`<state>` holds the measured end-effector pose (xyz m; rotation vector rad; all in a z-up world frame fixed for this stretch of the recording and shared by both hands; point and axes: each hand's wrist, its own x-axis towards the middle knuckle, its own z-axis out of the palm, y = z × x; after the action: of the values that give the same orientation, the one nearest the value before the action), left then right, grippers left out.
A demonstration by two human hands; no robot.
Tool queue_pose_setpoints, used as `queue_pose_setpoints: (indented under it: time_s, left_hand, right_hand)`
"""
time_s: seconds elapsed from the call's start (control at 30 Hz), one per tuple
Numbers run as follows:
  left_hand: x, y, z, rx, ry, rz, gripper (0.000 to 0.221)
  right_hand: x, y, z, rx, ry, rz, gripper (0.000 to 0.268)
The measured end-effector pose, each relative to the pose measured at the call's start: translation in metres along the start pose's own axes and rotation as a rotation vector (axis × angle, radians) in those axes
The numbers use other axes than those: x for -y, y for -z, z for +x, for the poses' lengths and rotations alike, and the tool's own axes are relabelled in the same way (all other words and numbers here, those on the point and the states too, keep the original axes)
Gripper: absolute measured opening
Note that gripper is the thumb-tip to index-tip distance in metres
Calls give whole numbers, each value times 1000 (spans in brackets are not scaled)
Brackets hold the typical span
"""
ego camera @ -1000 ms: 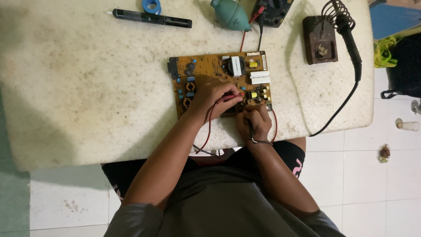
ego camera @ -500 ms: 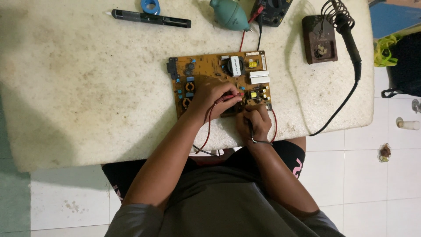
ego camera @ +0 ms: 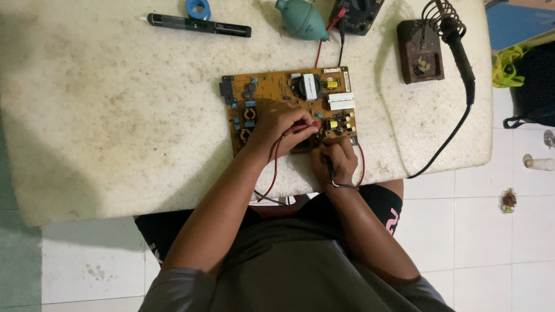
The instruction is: Testing electronic components on a circuit board using a digital multimeter.
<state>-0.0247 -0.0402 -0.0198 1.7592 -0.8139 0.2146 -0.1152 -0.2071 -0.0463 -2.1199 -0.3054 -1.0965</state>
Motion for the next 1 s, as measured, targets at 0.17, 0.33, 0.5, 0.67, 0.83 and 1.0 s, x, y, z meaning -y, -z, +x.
queue_pose_setpoints:
  time_s: [0.17,0.33,0.5,0.67,0.83,1.0]
  left_hand:
    - [4,-5,-3,1,28,11,18]
    - [-3,1,0,4,61,-14,17]
    - [-6,1,3,13,52,-44,15]
    - [-7,3,2,29,74,-45,14]
    - [-4,1,-1,51,111,-33,14]
    - [-5,2,0,53,130,-38,13]
  right_hand:
    - [7,6,14,-88,-76,145,19]
    - [-10,22,28,-255,-222,316,27]
    - [-55,49,27,-318,-508,443,25]
    - [-56,50,23,-196,-472,379,26]
    - [-69,50,19,-174,-324,266,25]
    - [-61,52,28,-151,-336,286,23]
